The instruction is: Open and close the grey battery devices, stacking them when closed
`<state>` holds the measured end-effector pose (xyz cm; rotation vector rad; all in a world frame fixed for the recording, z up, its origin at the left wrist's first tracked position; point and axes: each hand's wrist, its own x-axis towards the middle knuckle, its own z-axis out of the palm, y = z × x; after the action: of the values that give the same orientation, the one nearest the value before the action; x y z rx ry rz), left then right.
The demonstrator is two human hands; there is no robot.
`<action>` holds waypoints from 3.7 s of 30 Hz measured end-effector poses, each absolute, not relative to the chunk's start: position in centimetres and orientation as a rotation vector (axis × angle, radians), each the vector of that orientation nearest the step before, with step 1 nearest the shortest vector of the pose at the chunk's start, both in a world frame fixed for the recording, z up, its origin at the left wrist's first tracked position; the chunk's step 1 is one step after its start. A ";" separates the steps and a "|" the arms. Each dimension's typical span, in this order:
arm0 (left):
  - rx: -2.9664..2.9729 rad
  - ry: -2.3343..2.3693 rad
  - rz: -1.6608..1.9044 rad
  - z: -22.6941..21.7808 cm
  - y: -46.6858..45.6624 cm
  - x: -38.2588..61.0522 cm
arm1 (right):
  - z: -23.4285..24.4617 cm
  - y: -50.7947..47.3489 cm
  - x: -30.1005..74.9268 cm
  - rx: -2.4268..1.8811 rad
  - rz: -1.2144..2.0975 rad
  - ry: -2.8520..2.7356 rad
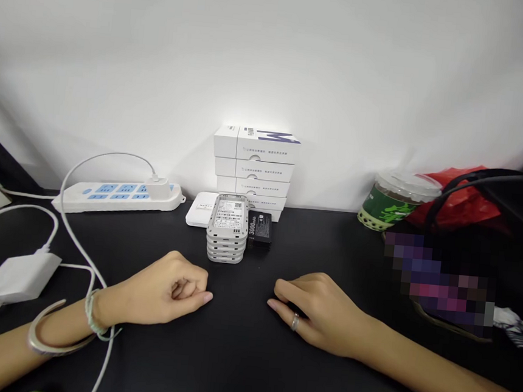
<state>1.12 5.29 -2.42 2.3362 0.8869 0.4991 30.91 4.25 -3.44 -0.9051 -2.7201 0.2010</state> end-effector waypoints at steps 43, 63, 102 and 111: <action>2.518 1.149 0.327 0.4 1.3 6.0 | -2.1 6.8 31.4 -1.217 0.992 -1.815; 2.348 1.164 0.180 -0.8 2.2 4.9 | 0.3 7.8 30.1 -1.136 1.482 -1.427; 2.415 1.049 0.262 4.5 4.4 2.5 | 0.1 7.7 35.6 -1.086 0.995 -2.161; 2.658 1.179 0.629 3.5 9.7 0.3 | -2.3 11.5 35.0 -1.144 0.877 -2.196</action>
<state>0.35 9.67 3.53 2.6579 1.1788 0.6295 34.98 11.54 -2.32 -1.1444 -2.1964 0.8767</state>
